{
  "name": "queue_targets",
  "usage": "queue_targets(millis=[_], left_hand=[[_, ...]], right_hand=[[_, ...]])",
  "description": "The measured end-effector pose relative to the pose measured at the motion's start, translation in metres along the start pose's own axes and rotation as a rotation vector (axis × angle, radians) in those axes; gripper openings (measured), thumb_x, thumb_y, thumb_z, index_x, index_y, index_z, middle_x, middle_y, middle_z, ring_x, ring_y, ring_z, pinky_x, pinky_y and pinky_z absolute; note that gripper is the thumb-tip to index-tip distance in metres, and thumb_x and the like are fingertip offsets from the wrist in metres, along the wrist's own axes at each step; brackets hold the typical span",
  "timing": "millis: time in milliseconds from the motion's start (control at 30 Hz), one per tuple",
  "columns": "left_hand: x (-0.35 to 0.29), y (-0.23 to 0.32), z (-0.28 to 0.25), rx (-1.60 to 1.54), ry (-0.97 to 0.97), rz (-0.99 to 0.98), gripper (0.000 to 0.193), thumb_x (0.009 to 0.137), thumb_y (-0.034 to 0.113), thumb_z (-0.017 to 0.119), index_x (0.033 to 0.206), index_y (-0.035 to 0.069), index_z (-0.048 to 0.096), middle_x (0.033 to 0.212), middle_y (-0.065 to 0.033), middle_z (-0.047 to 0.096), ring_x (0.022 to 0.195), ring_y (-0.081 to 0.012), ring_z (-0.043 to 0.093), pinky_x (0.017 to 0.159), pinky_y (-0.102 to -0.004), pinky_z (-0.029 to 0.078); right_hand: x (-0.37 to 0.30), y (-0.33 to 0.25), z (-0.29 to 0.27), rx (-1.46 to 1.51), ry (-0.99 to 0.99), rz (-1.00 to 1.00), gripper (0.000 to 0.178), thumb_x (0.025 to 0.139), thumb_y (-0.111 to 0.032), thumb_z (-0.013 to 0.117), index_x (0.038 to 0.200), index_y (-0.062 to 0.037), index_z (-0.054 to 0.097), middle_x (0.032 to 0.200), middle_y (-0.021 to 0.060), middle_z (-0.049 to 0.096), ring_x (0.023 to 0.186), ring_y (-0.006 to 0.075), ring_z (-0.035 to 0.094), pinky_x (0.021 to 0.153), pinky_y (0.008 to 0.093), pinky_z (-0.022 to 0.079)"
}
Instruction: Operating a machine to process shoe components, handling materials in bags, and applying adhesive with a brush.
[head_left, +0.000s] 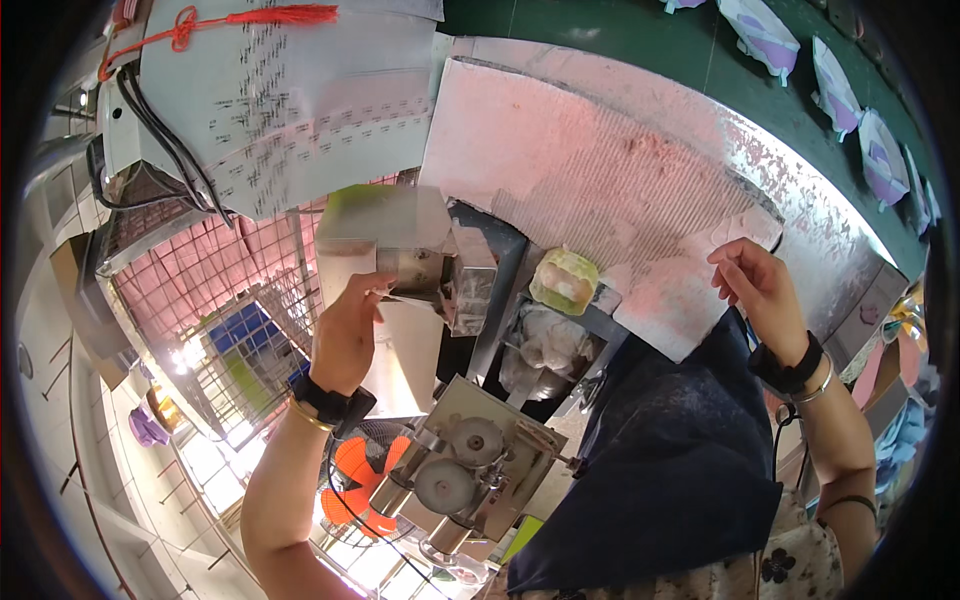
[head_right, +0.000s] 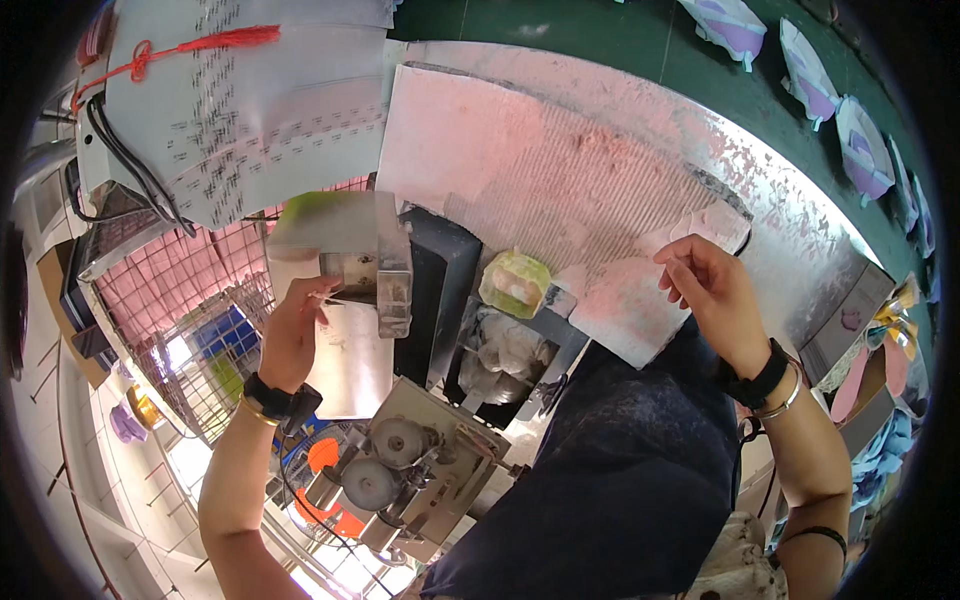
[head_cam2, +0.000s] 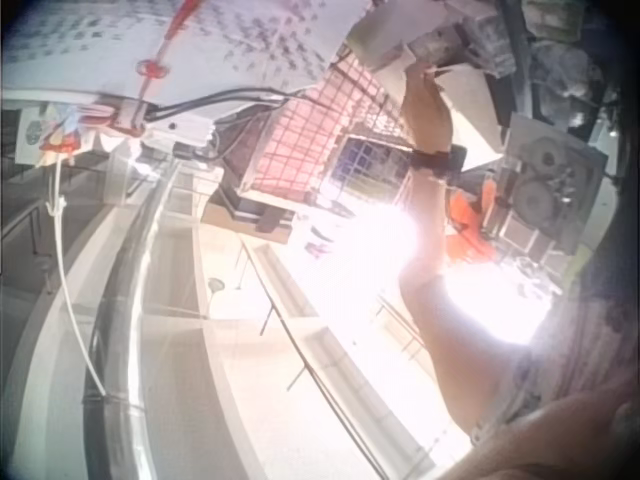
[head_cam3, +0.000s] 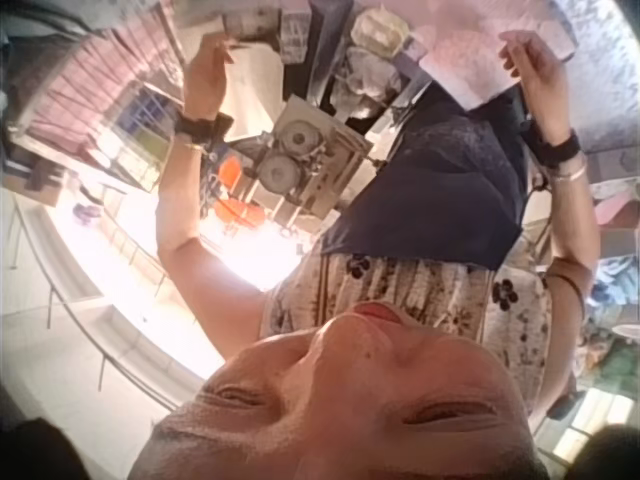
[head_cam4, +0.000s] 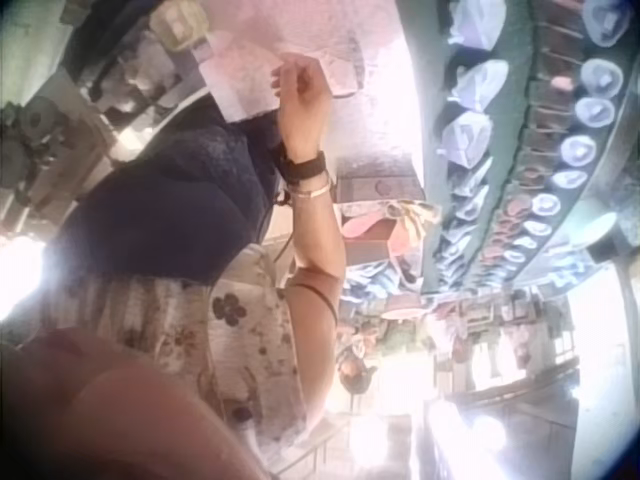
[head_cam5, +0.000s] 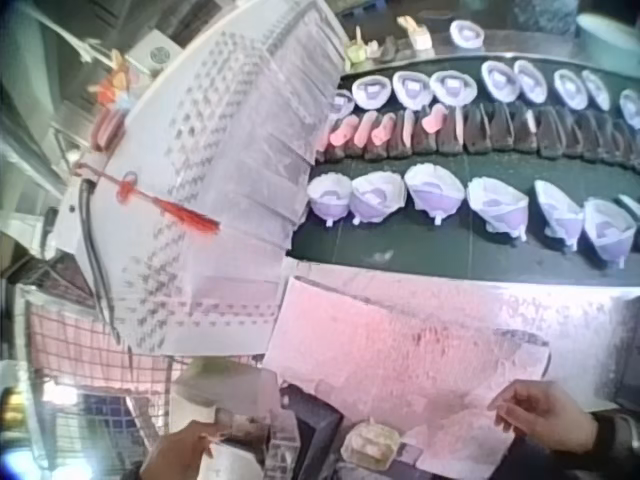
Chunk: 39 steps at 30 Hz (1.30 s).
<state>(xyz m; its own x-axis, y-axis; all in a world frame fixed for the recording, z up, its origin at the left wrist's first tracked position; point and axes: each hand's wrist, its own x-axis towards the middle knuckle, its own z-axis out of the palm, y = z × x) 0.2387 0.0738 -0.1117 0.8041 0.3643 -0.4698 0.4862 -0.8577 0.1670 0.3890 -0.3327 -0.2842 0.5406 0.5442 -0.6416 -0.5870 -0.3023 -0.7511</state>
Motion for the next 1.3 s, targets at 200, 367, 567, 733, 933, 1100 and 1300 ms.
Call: queue_targets(millis=[200, 367, 567, 733, 933, 1100, 1300], left_hand=[[-0.007, -0.031, -0.011, -0.196, -0.032, -0.035, 0.016, 0.1, 0.005, 0.041, 0.114, 0.006, 0.05, 0.094, -0.0098, 0.064, 0.074, -0.0181, 0.063, 0.07, -0.0305, 0.05], [-0.015, 0.0, -0.07, -0.218, 0.288, 0.03, 0.022, 0.096, -0.002, 0.043, 0.114, 0.006, 0.053, 0.101, -0.0057, 0.061, 0.086, -0.0123, 0.058, 0.076, -0.0258, 0.046], [-0.036, 0.038, -0.113, 0.032, 0.971, 0.379, 0.016, 0.095, 0.001, 0.055, 0.109, -0.003, 0.06, 0.112, -0.0127, 0.063, 0.089, -0.015, 0.06, 0.072, -0.0259, 0.048], [-0.053, 0.048, -0.109, 0.14, 0.971, 0.439, 0.015, 0.086, -0.003, 0.062, 0.101, -0.003, 0.062, 0.1, -0.0155, 0.067, 0.088, -0.0243, 0.066, 0.077, -0.0326, 0.054], [-0.017, 0.015, -0.03, 0.343, 0.295, 0.593, 0.025, 0.075, -0.003, 0.073, 0.098, 0.0, 0.066, 0.104, -0.011, 0.066, 0.09, -0.0288, 0.066, 0.079, -0.0347, 0.054], [0.012, -0.019, 0.004, 0.634, 0.255, 0.748, 0.02, 0.078, 0.008, 0.066, 0.097, 0.003, 0.065, 0.091, -0.007, 0.058, 0.081, -0.0264, 0.057, 0.066, -0.0383, 0.047], [0.036, -0.02, 0.017, 0.808, 0.286, 0.826, 0.014, 0.081, 0.014, 0.065, 0.093, 0.007, 0.064, 0.084, -0.0052, 0.055, 0.08, -0.0262, 0.055, 0.063, -0.0392, 0.046]], right_hand=[[0.004, 0.005, 0.008, -0.011, -0.011, -0.008, 0.015, 0.098, -0.012, 0.052, 0.102, -0.002, 0.062, 0.078, 0.0, 0.061, 0.068, 0.0053, 0.055, 0.06, 0.0209, 0.043], [0.002, 0.014, 0.01, -0.028, -0.002, -0.007, 0.015, 0.098, -0.012, 0.051, 0.102, -0.0022, 0.062, 0.078, 0.0001, 0.061, 0.068, 0.0055, 0.055, 0.06, 0.0209, 0.043], [0.001, 0.018, 0.022, -0.015, -0.013, -0.014, 0.014, 0.098, -0.011, 0.051, 0.102, -0.0022, 0.061, 0.078, -0.0001, 0.061, 0.068, 0.0054, 0.055, 0.06, 0.0207, 0.043], [-0.008, 0.029, 0.021, -0.03, 0.013, -0.015, 0.015, 0.098, -0.012, 0.051, 0.102, -0.0021, 0.061, 0.079, -0.0001, 0.061, 0.068, 0.0054, 0.055, 0.061, 0.0206, 0.043], [-0.027, 0.036, 0.023, -0.008, 0.062, -0.052, 0.015, 0.098, -0.012, 0.052, 0.103, -0.0024, 0.062, 0.079, 0.0001, 0.061, 0.068, 0.0056, 0.055, 0.061, 0.0207, 0.043], [-0.057, 0.076, 0.018, 0.024, 0.148, -0.05, 0.016, 0.097, -0.013, 0.052, 0.103, -0.0028, 0.062, 0.079, 0.0003, 0.062, 0.068, 0.0053, 0.056, 0.061, 0.0205, 0.043], [-0.078, 0.109, 0.037, 0.032, 0.166, 0.001, 0.016, 0.098, -0.014, 0.052, 0.103, -0.0035, 0.063, 0.08, 0.0003, 0.063, 0.068, 0.005, 0.056, 0.061, 0.0199, 0.043]])
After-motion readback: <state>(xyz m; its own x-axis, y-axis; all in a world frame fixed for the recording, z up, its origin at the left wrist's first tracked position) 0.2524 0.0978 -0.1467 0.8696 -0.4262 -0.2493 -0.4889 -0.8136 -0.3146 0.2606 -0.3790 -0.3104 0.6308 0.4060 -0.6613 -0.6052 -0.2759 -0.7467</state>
